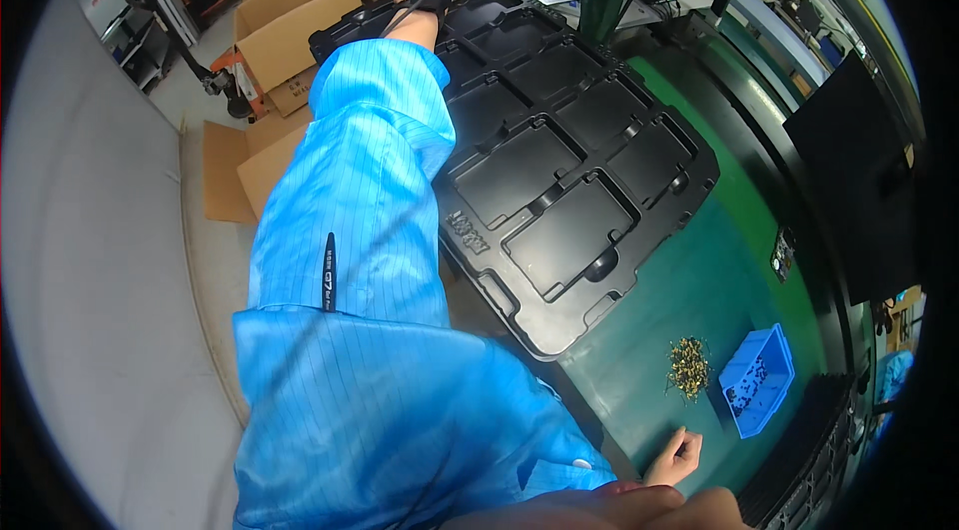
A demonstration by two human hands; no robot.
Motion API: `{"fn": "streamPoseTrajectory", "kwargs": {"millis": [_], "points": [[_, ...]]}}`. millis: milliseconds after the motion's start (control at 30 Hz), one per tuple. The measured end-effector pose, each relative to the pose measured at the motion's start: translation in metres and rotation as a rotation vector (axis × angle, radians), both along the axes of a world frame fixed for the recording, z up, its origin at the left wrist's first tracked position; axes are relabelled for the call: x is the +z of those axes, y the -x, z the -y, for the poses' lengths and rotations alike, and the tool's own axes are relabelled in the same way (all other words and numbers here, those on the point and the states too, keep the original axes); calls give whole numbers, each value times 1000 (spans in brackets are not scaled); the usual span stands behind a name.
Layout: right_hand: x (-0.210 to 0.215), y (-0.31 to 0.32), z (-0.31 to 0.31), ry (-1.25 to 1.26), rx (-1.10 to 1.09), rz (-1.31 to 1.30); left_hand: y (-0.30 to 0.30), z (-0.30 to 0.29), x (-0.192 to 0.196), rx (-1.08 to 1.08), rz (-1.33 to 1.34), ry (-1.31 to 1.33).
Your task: The person connects a small component to a circuit board by hand, sets it down, and moves a stack of black trays. Then, they pick up the circuit board again and continue connecting components to it.
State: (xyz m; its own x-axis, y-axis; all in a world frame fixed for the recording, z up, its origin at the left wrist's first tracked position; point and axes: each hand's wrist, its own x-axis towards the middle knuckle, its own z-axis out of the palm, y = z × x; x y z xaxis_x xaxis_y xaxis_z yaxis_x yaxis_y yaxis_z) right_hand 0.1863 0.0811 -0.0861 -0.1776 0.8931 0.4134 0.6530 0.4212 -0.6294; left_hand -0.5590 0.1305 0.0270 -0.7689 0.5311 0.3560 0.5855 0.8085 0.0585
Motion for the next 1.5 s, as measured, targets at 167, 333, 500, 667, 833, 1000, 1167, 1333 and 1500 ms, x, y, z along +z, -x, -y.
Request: {"fn": "streamPoseTrajectory", "kwargs": {"millis": [167, 333, 500, 667, 833, 1000, 1167, 1333, 1500], "points": [[-4, -6, 0, -10, -9, 26, -2, -10, 2, -67, -38, 38], [-4, -6, 0, 9, -15, 47, 2, -13, 2, -89, -72, 69], [-9, -7, -3, 4, -9, 27, 13, -14, 1, -91, -82, 93], [-4, -3, -1, 18, -28, 36, 23, -17, -1, -160, -116, 109], [-7, -9, -3, 47, -2, 36, 17, -22, 6, -258, -182, 106], [-1, -6, 0, 38, -34, 63, -31, -33, 3, -177, -194, 86], [3, 1, 0, 31, -21, 47, -37, -29, 9, -41, -148, -87], [11, 12, 5, 62, -3, 45, -28, 12, 33, -152, -375, -174], [7, 15, -2, 48, 70, 50, -67, 60, 63, -237, -407, 169]]}}
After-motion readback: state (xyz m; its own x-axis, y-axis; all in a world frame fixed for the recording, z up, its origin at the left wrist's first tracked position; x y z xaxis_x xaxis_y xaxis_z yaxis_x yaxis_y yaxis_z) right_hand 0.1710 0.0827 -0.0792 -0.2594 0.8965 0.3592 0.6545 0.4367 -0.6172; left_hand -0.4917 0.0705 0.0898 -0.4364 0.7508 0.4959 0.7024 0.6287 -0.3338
